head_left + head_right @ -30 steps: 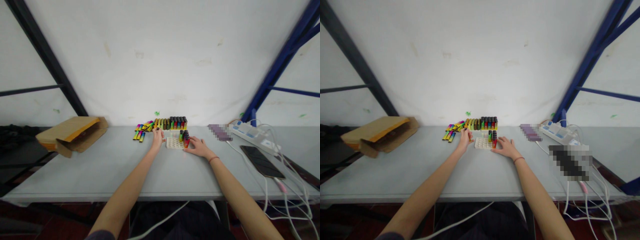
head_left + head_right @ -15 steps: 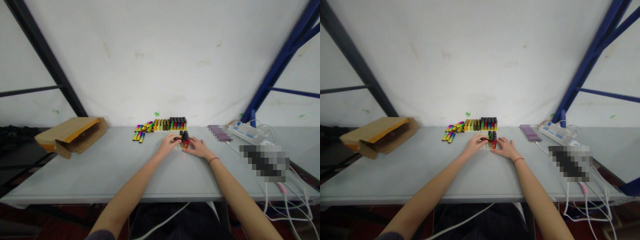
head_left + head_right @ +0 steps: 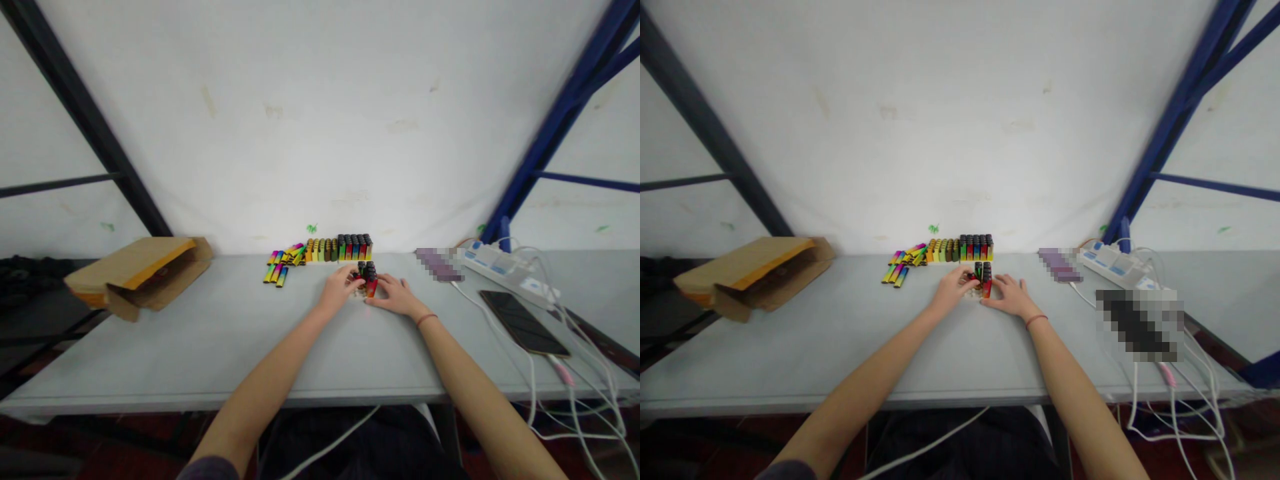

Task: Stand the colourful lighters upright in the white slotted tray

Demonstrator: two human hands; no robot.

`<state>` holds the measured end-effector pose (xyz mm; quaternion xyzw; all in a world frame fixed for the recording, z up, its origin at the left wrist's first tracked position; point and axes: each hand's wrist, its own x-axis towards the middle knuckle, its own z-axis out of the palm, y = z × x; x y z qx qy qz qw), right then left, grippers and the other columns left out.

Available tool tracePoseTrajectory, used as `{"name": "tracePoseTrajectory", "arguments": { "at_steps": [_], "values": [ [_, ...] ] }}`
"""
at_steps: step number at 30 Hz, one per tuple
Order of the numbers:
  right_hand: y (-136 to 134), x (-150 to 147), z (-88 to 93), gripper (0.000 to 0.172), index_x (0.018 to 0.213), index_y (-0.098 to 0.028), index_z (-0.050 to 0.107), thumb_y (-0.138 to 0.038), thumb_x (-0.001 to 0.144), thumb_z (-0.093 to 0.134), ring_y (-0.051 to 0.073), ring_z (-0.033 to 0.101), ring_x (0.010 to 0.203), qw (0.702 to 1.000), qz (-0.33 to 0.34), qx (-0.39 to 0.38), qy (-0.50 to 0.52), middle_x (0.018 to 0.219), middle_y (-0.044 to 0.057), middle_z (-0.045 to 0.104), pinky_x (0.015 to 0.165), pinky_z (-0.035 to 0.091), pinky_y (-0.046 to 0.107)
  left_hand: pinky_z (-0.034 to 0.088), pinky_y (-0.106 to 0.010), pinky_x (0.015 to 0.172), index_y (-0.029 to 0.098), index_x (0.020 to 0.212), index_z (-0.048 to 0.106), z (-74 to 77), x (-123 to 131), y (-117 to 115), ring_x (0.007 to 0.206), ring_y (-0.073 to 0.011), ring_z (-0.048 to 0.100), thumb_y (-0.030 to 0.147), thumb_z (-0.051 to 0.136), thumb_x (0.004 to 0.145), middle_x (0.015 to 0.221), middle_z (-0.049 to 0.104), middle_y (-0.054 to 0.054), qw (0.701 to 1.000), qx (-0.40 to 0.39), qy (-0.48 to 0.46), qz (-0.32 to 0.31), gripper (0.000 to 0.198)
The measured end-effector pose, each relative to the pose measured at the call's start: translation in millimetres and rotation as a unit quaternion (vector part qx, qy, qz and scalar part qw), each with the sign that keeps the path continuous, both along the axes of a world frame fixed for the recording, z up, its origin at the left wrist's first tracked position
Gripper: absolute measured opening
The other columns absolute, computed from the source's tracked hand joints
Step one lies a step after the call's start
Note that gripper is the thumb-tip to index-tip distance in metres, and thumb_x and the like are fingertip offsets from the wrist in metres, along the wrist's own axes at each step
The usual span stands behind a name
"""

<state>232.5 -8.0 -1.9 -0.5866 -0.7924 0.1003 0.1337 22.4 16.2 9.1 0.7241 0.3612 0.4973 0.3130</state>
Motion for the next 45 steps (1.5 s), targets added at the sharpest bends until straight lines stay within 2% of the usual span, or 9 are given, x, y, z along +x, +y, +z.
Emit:
{"name": "tracePoseTrajectory", "arguments": {
  "at_steps": [5,13,19,26,32,35,38,41,45],
  "values": [
    [0,0,-1.7,0.069,0.146,-0.029,0.054,-0.067,0.089,0.061,0.039,0.039,0.146,1.0,-0.001,-0.001,0.003,0.159,0.014,0.046,0.117,0.022,0.072,0.056,-0.035,0.088,0.024,0.096,0.072,2.8,-2,-1,0.086,-0.0207,0.066,0.026,0.074,0.082,0.095,0.07,-0.004,1.0,0.008,-0.005,-0.011,0.015],
    [2,1,-4.4,0.072,0.147,-0.029,0.054,-0.069,0.088,0.06,0.041,0.04,0.146,1.0,-0.006,0.001,-0.001,0.158,0.015,0.046,0.116,0.021,0.074,0.047,-0.041,0.109,0.026,0.106,0.075,8.0,-7,-5,0.104,-0.0241,0.067,0.023,0.066,0.088,0.11,0.072,-0.007,0.998,0.055,0.041,-0.001,0.021],
    [0,0,-1.4,0.07,0.147,-0.027,0.054,-0.065,0.089,0.062,0.04,0.039,0.147,1.0,-0.006,-0.003,0.002,0.159,0.016,0.045,0.117,0.02,0.074,0.051,-0.039,0.103,0.026,0.104,0.075,4.3,-4,-3,0.099,-0.0237,0.07,0.022,0.069,0.086,0.102,0.075,-0.005,1.0,-0.001,0.012,-0.023,0.02],
    [-1,0,-0.2,0.069,0.146,-0.028,0.055,-0.065,0.089,0.062,0.041,0.039,0.147,1.0,-0.004,0.0,0.0,0.159,0.015,0.046,0.117,0.021,0.075,0.047,-0.041,0.109,0.027,0.111,0.074,0.1,-6,2,0.112,-0.0242,0.067,0.024,0.056,0.094,0.117,0.075,-0.006,0.995,0.055,0.075,-0.024,0.025],
    [0,1,-1.0,0.068,0.146,-0.028,0.055,-0.065,0.089,0.06,0.041,0.039,0.147,1.0,0.001,0.001,-0.006,0.158,0.015,0.046,0.116,0.022,0.074,0.047,-0.038,0.107,0.028,0.124,0.071,2.6,-14,-1,0.107,-0.0245,0.065,0.029,0.059,0.092,0.114,0.072,-0.008,0.986,0.091,0.139,-0.006,0.034],
    [0,1,-1.4,0.067,0.146,-0.027,0.056,-0.064,0.09,0.061,0.04,0.039,0.146,1.0,0.001,0.001,-0.006,0.158,0.015,0.046,0.116,0.023,0.073,0.046,-0.038,0.106,0.027,0.11,0.074,8.8,-29,2,0.104,-0.0259,0.063,0.027,0.065,0.087,0.103,0.071,-0.009,0.989,0.081,0.11,0.061,0.024],
    [0,1,-1.6,0.067,0.145,-0.026,0.056,-0.064,0.09,0.061,0.04,0.038,0.147,1.0,-0.001,-0.003,-0.005,0.159,0.015,0.045,0.117,0.022,0.073,0.047,-0.038,0.101,0.023,0.079,0.068,16.7,-58,9,0.109,-0.0295,0.061,0.017,0.068,0.08,0.088,0.066,-0.009,0.979,0.006,0.045,0.197,0.006],
    [1,2,-1.8,0.068,0.145,-0.027,0.056,-0.065,0.089,0.06,0.04,0.038,0.148,1.0,-0.001,-0.007,-0.005,0.16,0.014,0.044,0.117,0.021,0.073,0.049,-0.04,0.097,0.021,0.06,0.048,21.2,-92,16,0.121,-0.0337,0.054,0.012,0.069,0.076,0.087,0.061,-0.011,0.938,-0.062,0.029,0.34,0.028],
    [2,3,-2.6,0.071,0.148,-0.026,0.053,-0.065,0.089,0.061,0.04,0.038,0.148,1.0,-0.006,-0.008,-0.005,0.16,0.015,0.044,0.118,0.02,0.072,0.052,-0.044,0.092,0.02,0.055,0.039,18.7,-129,26,0.124,-0.0368,0.052,0.015,0.071,0.073,0.087,0.06,-0.011,0.92,-0.117,-0.013,0.374,0.037]
  ]
}}
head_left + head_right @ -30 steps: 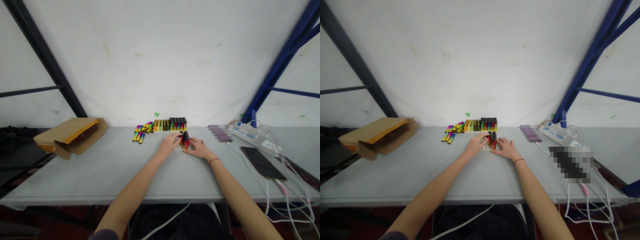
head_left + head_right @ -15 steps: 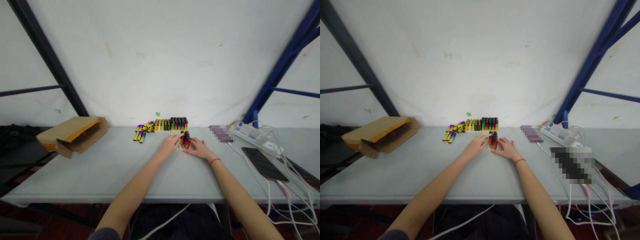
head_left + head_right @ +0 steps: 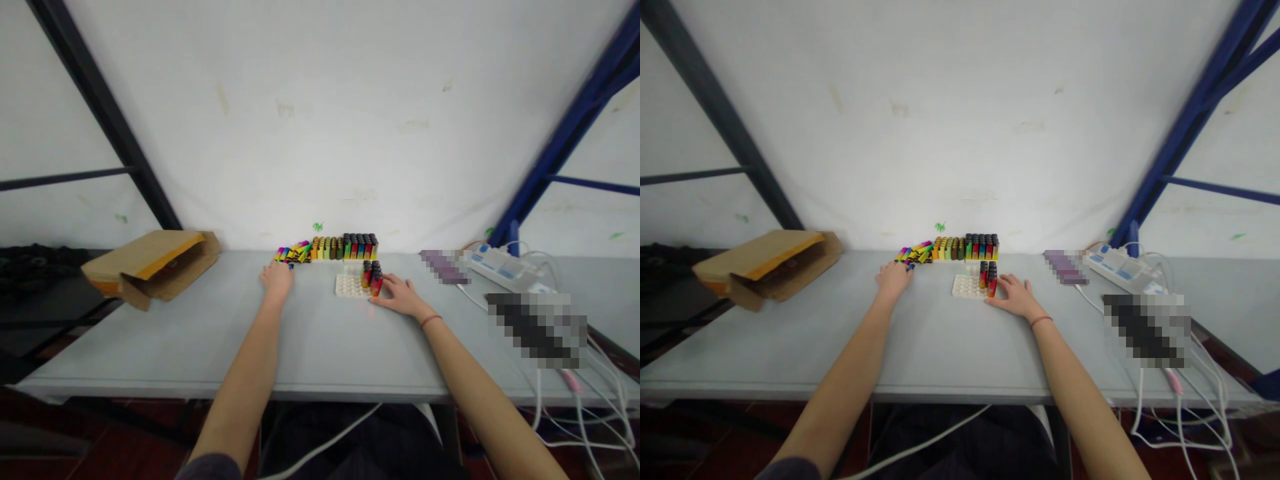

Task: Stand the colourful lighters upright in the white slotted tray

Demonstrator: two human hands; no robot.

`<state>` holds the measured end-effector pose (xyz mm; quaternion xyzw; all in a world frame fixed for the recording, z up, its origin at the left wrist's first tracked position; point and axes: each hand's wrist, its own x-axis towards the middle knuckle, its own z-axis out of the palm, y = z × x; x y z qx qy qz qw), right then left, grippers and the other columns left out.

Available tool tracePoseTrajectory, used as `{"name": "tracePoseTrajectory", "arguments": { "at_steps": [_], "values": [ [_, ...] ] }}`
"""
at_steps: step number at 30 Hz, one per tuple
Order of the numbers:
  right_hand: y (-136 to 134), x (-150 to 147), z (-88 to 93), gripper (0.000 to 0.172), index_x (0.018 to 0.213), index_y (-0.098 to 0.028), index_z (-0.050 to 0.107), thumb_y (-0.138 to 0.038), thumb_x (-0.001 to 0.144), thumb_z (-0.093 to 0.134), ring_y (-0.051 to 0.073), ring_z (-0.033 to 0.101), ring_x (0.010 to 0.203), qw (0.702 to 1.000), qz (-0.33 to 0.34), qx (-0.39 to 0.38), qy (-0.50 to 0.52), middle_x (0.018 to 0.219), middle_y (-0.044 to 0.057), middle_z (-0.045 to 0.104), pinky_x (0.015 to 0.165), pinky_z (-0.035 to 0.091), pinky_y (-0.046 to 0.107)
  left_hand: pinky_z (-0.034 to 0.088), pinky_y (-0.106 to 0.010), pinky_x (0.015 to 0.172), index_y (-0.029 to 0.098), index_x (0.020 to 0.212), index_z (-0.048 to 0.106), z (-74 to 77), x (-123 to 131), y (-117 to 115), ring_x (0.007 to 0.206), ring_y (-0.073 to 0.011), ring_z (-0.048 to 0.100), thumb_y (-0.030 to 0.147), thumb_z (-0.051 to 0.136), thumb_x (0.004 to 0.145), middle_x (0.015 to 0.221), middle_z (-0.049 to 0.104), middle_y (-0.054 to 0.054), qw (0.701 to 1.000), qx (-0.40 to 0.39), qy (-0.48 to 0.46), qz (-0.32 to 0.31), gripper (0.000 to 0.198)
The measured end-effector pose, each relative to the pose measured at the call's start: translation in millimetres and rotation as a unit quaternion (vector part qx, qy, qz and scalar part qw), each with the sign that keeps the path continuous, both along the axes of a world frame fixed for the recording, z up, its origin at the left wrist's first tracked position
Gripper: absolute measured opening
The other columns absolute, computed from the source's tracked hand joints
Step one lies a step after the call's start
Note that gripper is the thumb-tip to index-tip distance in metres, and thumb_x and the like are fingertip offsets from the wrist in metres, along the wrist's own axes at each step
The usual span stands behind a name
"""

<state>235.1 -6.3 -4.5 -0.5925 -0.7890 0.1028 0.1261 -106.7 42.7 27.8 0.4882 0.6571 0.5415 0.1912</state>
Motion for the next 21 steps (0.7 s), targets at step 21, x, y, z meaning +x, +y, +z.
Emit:
{"name": "tracePoseTrajectory", "arguments": {
  "at_steps": [21],
  "values": [
    [-3,-3,4.5,0.071,0.149,-0.026,0.053,-0.064,0.09,0.062,0.04,0.036,0.148,1.0,-0.001,-0.009,0.016,0.161,0.014,0.043,0.118,0.016,0.075,0.058,-0.033,0.074,0.021,0.1,0.059,18.0,44,-6,0.091,-0.0217,0.07,0.04,0.054,0.092,0.106,0.072,-0.007,0.938,-0.151,-0.122,-0.288,0.022]
  ]
}}
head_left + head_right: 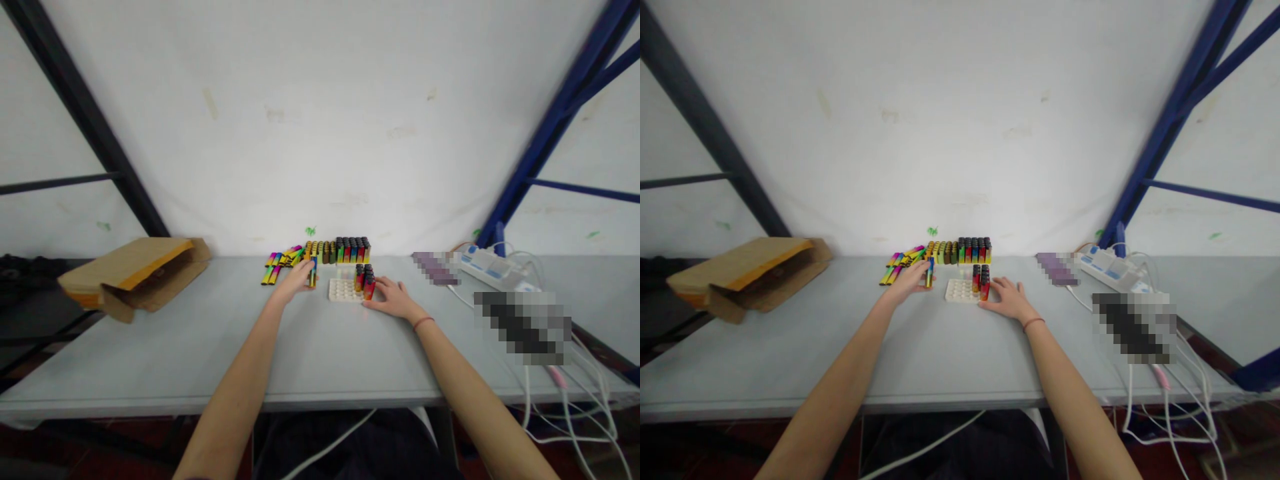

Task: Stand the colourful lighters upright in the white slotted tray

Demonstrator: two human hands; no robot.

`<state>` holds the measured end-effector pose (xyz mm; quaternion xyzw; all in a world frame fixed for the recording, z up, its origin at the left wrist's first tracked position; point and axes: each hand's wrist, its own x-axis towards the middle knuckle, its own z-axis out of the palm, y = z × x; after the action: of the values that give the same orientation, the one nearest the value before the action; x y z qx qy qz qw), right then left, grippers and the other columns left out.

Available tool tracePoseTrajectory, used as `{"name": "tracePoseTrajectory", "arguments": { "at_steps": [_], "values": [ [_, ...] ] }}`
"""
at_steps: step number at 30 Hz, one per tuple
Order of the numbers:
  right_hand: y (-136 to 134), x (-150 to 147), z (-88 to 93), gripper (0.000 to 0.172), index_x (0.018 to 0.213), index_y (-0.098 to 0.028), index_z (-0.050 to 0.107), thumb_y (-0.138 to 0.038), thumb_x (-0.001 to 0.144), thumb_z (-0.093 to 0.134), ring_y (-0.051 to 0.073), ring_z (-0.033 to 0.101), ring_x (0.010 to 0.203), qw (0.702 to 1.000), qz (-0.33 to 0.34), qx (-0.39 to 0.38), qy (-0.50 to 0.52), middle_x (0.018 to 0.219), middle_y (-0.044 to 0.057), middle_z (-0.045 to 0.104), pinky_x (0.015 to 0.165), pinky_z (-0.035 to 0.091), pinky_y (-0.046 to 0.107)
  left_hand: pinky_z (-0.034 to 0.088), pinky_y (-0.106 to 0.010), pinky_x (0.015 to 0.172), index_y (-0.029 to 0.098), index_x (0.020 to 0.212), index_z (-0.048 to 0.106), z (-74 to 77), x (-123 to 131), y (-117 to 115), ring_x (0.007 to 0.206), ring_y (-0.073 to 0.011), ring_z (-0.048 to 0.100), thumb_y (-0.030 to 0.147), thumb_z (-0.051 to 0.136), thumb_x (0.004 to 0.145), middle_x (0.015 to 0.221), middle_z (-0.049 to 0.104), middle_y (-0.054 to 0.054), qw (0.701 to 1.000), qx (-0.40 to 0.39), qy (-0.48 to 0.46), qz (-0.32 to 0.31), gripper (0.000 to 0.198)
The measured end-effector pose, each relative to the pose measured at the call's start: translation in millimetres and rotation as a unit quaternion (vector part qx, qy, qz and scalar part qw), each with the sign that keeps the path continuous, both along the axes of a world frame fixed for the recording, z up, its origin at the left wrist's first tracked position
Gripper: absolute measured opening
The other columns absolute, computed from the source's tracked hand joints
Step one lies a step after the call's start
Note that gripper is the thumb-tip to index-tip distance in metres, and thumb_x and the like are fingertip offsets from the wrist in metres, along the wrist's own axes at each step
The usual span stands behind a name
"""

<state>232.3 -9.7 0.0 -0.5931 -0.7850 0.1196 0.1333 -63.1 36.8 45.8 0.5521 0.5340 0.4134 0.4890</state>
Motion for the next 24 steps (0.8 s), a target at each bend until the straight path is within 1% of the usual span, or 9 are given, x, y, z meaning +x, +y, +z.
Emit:
{"name": "tracePoseTrajectory", "arguments": {
  "at_steps": [2,3,6,9,12,16,20,22,24],
  "values": [
    [0,0,0.2,0.07,0.148,-0.027,0.053,-0.064,0.09,0.062,0.04,0.035,0.149,1.0,-0.001,-0.002,-0.002,0.161,0.013,0.042,0.118,0.017,0.075,0.057,-0.03,0.066,0.022,0.101,0.054,1.6,8,-4,0.08,-0.0173,0.069,0.038,0.053,0.093,0.102,0.071,-0.006,0.994,-0.047,-0.104,-0.004,0.018],
    [0,-1,0.3,0.069,0.148,-0.028,0.053,-0.065,0.09,0.061,0.04,0.035,0.149,1.0,-0.002,-0.003,-0.004,0.161,0.013,0.042,0.118,0.017,0.075,0.056,-0.028,0.062,0.022,0.1,0.053,2.3,12,-6,0.074,-0.0156,0.068,0.037,0.052,0.094,0.097,0.07,-0.005,0.989,-0.064,-0.135,-0.007,0.016],
    [0,-1,0.5,0.069,0.148,-0.03,0.054,-0.066,0.09,0.061,0.041,0.035,0.149,1.0,-0.004,-0.001,-0.01,0.161,0.013,0.043,0.119,0.019,0.073,0.048,-0.021,0.052,0.021,0.098,0.054,4.1,18,-10,0.059,-0.0118,0.06,0.034,0.05,0.094,0.077,0.063,0.0,0.978,-0.107,-0.18,-0.017,0.014],
    [0,-1,0.2,0.069,0.147,-0.03,0.055,-0.067,0.09,0.06,0.041,0.035,0.149,1.0,-0.003,0.0,-0.011,0.161,0.013,0.043,0.118,0.019,0.073,0.04,-0.019,0.046,0.019,0.1,0.059,5.0,21,-11,0.05,-0.0101,0.049,0.036,0.044,0.096,0.065,0.053,0.004,0.969,-0.135,-0.203,-0.046,0.023],
    [0,-1,0.1,0.068,0.147,-0.029,0.055,-0.065,0.09,0.061,0.041,0.035,0.149,1.0,-0.002,-0.001,-0.008,0.161,0.014,0.043,0.118,0.018,0.074,0.038,-0.018,0.045,0.017,0.095,0.061,3.7,24,-12,0.048,-0.0097,0.045,0.044,0.038,0.099,0.062,0.05,0.003,0.964,-0.148,-0.208,-0.069,0.035],
    [-1,-1,1.0,0.067,0.147,-0.028,0.054,-0.062,0.09,0.062,0.041,0.034,0.15,1.0,0.0,-0.002,-0.006,0.161,0.014,0.043,0.117,0.018,0.076,0.037,-0.017,0.046,0.019,0.092,0.058,-0.1,29,-14,0.049,-0.0093,0.047,0.042,0.044,0.099,0.063,0.051,0.004,0.962,-0.15,-0.22,-0.057,0.028],
    [-2,-2,2.3,0.067,0.148,-0.026,0.054,-0.06,0.091,0.062,0.041,0.034,0.15,1.0,0.004,-0.002,-0.007,0.161,0.015,0.043,0.116,0.018,0.077,0.042,-0.02,0.049,0.023,0.096,0.053,-3.3,31,-15,0.055,-0.0119,0.056,0.052,0.054,0.094,0.071,0.058,0.002,0.953,-0.144,-0.26,-0.065,0.028],
    [-2,-2,2.9,0.067,0.148,-0.026,0.054,-0.06,0.091,0.062,0.04,0.034,0.15,1.0,0.002,-0.003,-0.008,0.161,0.014,0.043,0.116,0.019,0.077,0.039,-0.019,0.046,0.025,0.095,0.05,-4.5,31,-14,0.051,-0.0115,0.052,0.055,0.057,0.092,0.067,0.054,0.004,0.949,-0.147,-0.271,-0.071,0.031],
    [-2,-3,3.5,0.066,0.147,-0.026,0.054,-0.06,0.091,0.063,0.039,0.034,0.15,1.0,0.0,-0.006,-0.008,0.161,0.014,0.043,0.117,0.018,0.077,0.032,-0.017,0.043,0.024,0.09,0.048,-5.2,31,-12,0.044,-0.0096,0.042,0.055,0.055,0.091,0.06,0.045,0.007,0.944,-0.158,-0.279,-0.08,0.031]
  ]
}}
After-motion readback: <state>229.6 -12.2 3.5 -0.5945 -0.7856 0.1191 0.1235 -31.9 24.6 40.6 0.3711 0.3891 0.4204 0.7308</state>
